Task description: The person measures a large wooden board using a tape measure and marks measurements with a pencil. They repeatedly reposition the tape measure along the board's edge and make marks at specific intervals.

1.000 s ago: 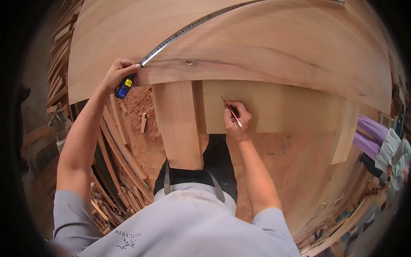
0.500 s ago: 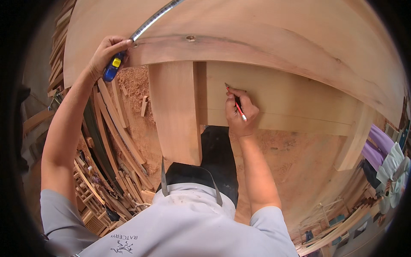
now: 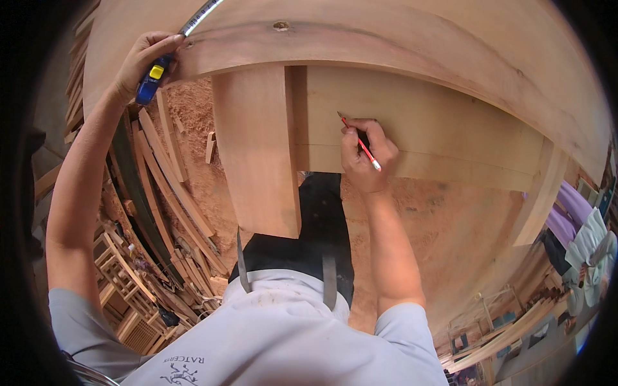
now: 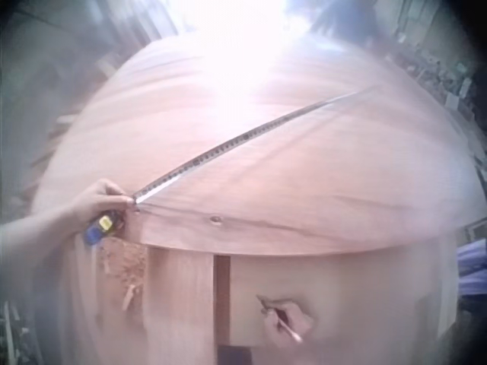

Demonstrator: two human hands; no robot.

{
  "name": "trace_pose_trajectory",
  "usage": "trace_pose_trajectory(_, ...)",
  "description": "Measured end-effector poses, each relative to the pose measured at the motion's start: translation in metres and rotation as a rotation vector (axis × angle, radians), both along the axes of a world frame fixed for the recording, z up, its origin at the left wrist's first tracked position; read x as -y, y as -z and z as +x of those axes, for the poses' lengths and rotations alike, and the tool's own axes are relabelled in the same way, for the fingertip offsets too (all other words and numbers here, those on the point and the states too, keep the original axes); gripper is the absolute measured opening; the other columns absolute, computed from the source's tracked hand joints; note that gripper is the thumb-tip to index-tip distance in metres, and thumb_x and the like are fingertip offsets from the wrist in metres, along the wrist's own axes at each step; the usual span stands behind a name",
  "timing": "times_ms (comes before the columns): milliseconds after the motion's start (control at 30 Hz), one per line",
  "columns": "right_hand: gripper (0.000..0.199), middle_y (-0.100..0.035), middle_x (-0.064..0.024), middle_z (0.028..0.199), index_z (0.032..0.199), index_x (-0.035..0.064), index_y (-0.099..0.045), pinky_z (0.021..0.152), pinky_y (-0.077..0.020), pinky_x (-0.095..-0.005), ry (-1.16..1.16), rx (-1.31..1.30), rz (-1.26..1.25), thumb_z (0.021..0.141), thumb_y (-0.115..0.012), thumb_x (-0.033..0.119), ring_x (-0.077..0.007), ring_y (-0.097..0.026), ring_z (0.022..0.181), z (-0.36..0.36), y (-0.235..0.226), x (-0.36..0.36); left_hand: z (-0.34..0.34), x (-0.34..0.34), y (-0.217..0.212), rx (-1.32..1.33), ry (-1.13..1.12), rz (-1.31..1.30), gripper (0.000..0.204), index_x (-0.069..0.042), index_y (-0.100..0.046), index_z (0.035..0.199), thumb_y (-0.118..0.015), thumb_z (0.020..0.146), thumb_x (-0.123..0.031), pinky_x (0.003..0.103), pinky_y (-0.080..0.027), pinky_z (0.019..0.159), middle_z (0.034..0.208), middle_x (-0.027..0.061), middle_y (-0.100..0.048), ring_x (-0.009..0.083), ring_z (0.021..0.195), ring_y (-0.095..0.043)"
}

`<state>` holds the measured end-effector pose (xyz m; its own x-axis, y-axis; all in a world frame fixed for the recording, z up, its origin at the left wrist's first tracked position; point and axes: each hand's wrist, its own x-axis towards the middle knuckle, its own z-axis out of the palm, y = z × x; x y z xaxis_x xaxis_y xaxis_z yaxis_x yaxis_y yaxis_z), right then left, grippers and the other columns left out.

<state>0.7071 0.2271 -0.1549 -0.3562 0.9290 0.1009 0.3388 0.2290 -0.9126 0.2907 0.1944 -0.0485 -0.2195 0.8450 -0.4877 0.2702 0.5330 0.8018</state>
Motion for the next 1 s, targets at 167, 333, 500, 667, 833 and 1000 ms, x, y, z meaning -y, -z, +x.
trace_pose_trajectory(167,0.008,-0.073,-0.0107,0.079,0.095,0.0004,-0.068,0.064,-0.0560,-0.0280,0.000,-0.016,0.002,0.088,-0.063,-0.001,-0.0171,-0.072,0.067,-0.003,0.001,-0.001,-0.003,-0.001,0.001,0.014,0.034,0.006,0.034,-0.007,-0.065,0.085,-0.065,0.098,-0.038,0.019,-0.048,0.042,0.063,0.0013,-0.060,0.0061,0.048,-0.057)
trace_pose_trajectory(333,0.008,-0.074,-0.0119,0.080,0.094,0.0009,-0.068,0.064,-0.0562,-0.0280,0.070,-0.088,-0.032,0.088,-0.064,-0.001,-0.0171,-0.072,0.068,-0.007,0.016,0.000,-0.003,0.000,0.002,0.009,0.051,0.015,0.034,-0.008,-0.063,0.083,-0.064,0.098,-0.038,0.018,-0.047,0.042,0.062,0.0009,-0.059,0.0060,0.046,-0.056)
trace_pose_trajectory(500,0.006,-0.073,-0.0124,0.079,0.091,0.0011,-0.068,0.062,-0.0560,-0.0279,0.008,-0.010,0.006,0.086,-0.066,0.000,-0.0168,-0.071,0.066,-0.005,0.010,-0.002,-0.006,-0.001,0.000,-0.030,0.026,-0.046,0.034,-0.008,-0.063,0.082,-0.063,0.099,-0.037,0.019,-0.045,0.041,0.062,0.0007,-0.058,0.0063,0.046,-0.056)
trace_pose_trajectory(667,0.007,-0.073,-0.0119,0.077,0.091,0.0013,-0.069,0.061,-0.0562,-0.0280,-0.026,0.063,-0.013,0.084,-0.067,0.001,-0.0168,-0.071,0.064,0.004,0.010,0.000,-0.008,-0.001,0.001,-0.009,0.046,-0.031,0.035,-0.007,-0.062,0.080,-0.061,0.100,-0.037,0.019,-0.045,0.041,0.061,0.0009,-0.058,0.0064,0.046,-0.056)
trace_pose_trajectory(833,0.007,-0.072,-0.0115,0.076,0.092,0.0010,-0.068,0.063,-0.0567,-0.0277,0.024,-0.010,-0.009,0.085,-0.065,-0.001,-0.0167,-0.071,0.066,-0.005,0.010,0.000,-0.003,-0.001,0.001,-0.016,0.051,0.025,0.035,-0.007,-0.063,0.080,-0.062,0.100,-0.036,0.019,-0.046,0.041,0.060,0.0010,-0.057,0.0067,0.045,-0.056)
trace_pose_trajectory(1000,0.008,-0.072,-0.0105,0.075,0.092,0.0004,-0.068,0.064,-0.0564,-0.0272,0.094,-0.040,0.032,0.086,-0.064,-0.002,-0.0160,-0.071,0.066,-0.007,0.012,-0.001,0.001,0.000,0.000,0.016,0.016,0.016,0.033,-0.007,-0.064,0.080,-0.064,0.099,-0.034,0.019,-0.046,0.041,0.060,0.0016,-0.058,0.0069,0.045,-0.056)
